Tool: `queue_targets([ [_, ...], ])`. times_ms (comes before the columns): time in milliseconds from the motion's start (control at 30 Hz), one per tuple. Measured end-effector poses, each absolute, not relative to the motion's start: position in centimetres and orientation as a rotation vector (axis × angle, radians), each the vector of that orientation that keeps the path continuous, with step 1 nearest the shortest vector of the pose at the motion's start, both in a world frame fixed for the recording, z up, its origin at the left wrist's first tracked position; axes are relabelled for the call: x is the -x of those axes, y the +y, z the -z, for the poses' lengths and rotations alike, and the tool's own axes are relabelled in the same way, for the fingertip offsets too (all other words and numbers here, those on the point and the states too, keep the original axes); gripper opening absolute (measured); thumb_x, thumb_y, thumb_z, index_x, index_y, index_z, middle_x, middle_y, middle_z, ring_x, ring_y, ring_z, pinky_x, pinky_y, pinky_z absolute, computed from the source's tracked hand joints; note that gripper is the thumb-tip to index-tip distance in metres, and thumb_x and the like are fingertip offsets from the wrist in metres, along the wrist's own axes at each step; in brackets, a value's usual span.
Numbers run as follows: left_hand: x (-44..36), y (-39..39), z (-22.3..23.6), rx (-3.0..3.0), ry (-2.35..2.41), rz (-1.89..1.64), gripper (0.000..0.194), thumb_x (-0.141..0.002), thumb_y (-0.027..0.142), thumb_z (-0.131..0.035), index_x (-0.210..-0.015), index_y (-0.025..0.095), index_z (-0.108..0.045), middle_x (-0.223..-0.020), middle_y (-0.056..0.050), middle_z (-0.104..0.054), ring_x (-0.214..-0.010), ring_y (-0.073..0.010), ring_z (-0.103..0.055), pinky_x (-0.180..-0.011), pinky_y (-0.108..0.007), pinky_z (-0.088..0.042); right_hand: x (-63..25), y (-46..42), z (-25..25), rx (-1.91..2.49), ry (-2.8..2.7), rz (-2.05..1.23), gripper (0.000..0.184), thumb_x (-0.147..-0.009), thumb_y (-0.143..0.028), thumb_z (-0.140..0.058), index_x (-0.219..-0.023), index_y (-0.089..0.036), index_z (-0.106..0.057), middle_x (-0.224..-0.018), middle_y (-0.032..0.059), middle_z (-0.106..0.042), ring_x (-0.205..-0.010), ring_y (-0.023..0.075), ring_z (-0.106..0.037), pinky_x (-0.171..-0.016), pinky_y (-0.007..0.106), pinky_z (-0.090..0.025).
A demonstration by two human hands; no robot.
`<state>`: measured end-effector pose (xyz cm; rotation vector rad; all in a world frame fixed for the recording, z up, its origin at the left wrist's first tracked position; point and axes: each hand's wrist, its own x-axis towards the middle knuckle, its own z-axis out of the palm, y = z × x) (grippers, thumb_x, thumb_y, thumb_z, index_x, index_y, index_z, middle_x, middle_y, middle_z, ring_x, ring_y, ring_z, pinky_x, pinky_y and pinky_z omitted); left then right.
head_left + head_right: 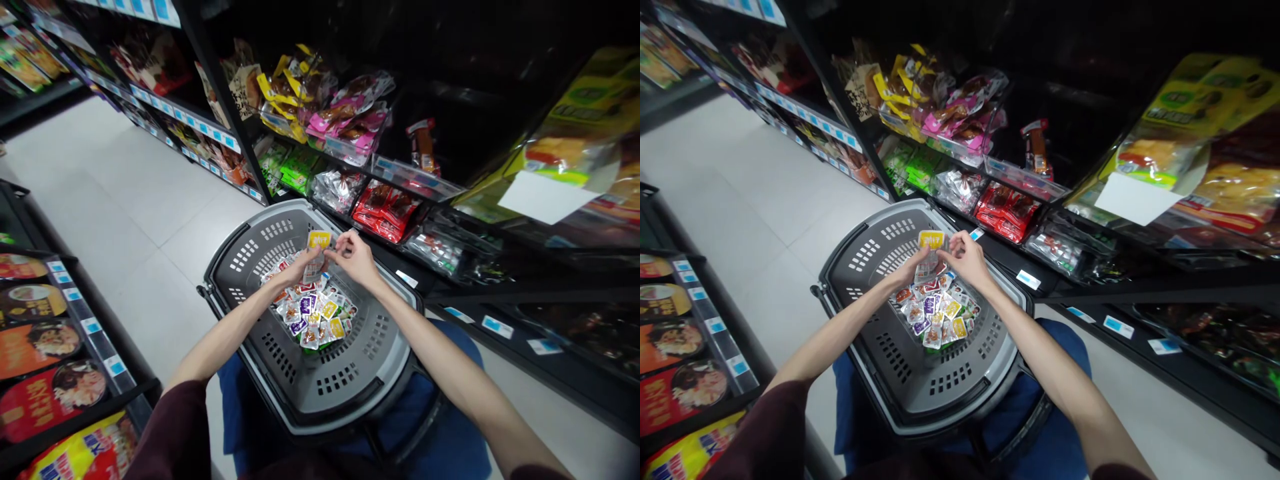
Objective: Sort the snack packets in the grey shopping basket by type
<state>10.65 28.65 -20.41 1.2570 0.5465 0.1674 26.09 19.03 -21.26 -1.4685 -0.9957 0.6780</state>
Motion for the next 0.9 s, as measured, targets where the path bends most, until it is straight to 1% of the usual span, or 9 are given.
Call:
queue_targets([
  [67, -10.8, 29.0, 20.4, -1.475, 0.59, -0.324, 0.067, -0.086, 0.071, -0.051, -0.12, 0.014, -0.06, -0.093, -0.009, -0.066, -0.087, -0.0238, -0.062, -0.086, -0.041, -0.05, -26.0, 18.9, 21.1, 1.485, -1.055, -0.698, 0.025, -0.075, -0.029, -0.077, -0.092, -0.02, -0.061, -0.08, -0.0016, -0.063, -0.066, 0.0116, -0.058, -0.057, 0.021, -0.049],
  [133, -10.9, 29.3, 20.1, -1.789, 0.638, -0.463, 0.069, -0.085, 0.059, -0.061, -0.138, 0.016, -0.049, -0.116, -0.012, -0.061, -0.11, -0.0269, -0.056, -0.102, -0.044, -0.043, -25.9, 18.8, 20.8, 1.466, -1.144, -0.781, 0.018, -0.08, -0.024, -0.07, -0.095, -0.019, -0.063, -0.083, 0.001, -0.068, -0.071, 0.0138, -0.064, -0.061, 0.023, -0.051],
  [200, -10.8, 29.8, 19.9, -2.06, 0.683, -0.508, 0.075, -0.084, 0.048, -0.065, -0.148, 0.017, -0.04, -0.126, -0.013, -0.054, -0.119, -0.0281, -0.051, -0.108, -0.044, -0.039, -25.8, 18.7, 20.7, 1.412, -1.222, -0.883, 0.02, -0.082, -0.023, -0.066, -0.102, -0.018, -0.065, -0.09, 0.0042, -0.073, -0.079, 0.0168, -0.068, -0.068, 0.026, -0.054],
  [300, -10.4, 30.4, 20.1, -2.27, 0.686, -0.489, 0.077, -0.085, 0.039, -0.062, -0.153, 0.016, -0.034, -0.124, -0.013, -0.051, -0.112, -0.027, -0.054, -0.102, -0.041, -0.043, -25.7, 18.6, 20.7, 1.3, -1.223, -1.051, 0.03, -0.087, -0.032, -0.065, -0.114, -0.018, -0.065, -0.1, 0.007, -0.073, -0.086, 0.0196, -0.069, -0.068, 0.028, -0.056],
  [367, -10.1, 30.6, 20.2, -2.414, 0.615, -0.461, 0.078, -0.085, 0.037, -0.061, -0.155, 0.016, -0.033, -0.126, -0.014, -0.05, -0.114, -0.0282, -0.053, -0.101, -0.041, -0.044, -25.5, 18.6, 20.8, 1.303, -1.161, -1.074, 0.035, -0.09, -0.038, -0.063, -0.119, -0.019, -0.065, -0.1, 0.0064, -0.072, -0.083, 0.0196, -0.068, -0.065, 0.029, -0.056],
  [500, -9.5, 30.6, 20.4, -2.719, 0.504, -0.417, 0.074, -0.088, 0.037, -0.057, -0.156, 0.019, -0.034, -0.126, -0.016, -0.053, -0.114, -0.0324, -0.051, -0.097, -0.046, -0.042, -25.0, 18.9, 20.9, 1.493, -1.186, -0.848, 0.035, -0.087, -0.041, -0.067, -0.114, -0.019, -0.068, -0.09, 0.0029, -0.071, -0.077, 0.0185, -0.062, -0.073, 0.031, -0.052],
  [600, -9.5, 31.0, 21.3, -2.796, 0.466, -0.453, 0.073, -0.089, 0.037, -0.057, -0.157, 0.029, -0.032, -0.126, -0.013, -0.056, -0.111, -0.0309, -0.053, -0.095, -0.044, -0.043, -25.2, 19.5, 20.9, 1.528, -1.229, -0.815, 0.031, -0.087, -0.04, -0.066, -0.109, -0.019, -0.07, -0.084, 0.001, -0.068, -0.072, 0.0176, -0.057, -0.069, 0.03, -0.049],
  [767, -9.9, 31.5, 23.0, -2.838, 0.406, -0.591, 0.081, -0.081, 0.021, -0.061, -0.156, 0.036, -0.033, -0.128, -0.01, -0.06, -0.116, -0.0301, -0.055, -0.099, -0.042, -0.045, -25.3, 19.9, 20.8, 1.466, -1.229, -0.843, 0.033, -0.084, -0.035, -0.067, -0.115, -0.023, -0.069, -0.087, -0.0015, -0.065, -0.074, 0.0168, -0.055, -0.071, 0.03, -0.047],
  [900, -10.1, 31.3, 23.1, -2.848, 0.412, -0.631, 0.08, -0.082, 0.023, -0.062, -0.155, 0.037, -0.034, -0.127, -0.009, -0.064, -0.113, -0.0296, -0.06, -0.096, -0.04, -0.05, -25.1, 20.0, 21.2, 1.437, -1.166, -0.86, 0.034, -0.083, -0.05, -0.068, -0.106, -0.024, -0.07, -0.082, -0.0011, -0.065, -0.073, 0.0183, -0.058, -0.067, 0.031, -0.05],
])
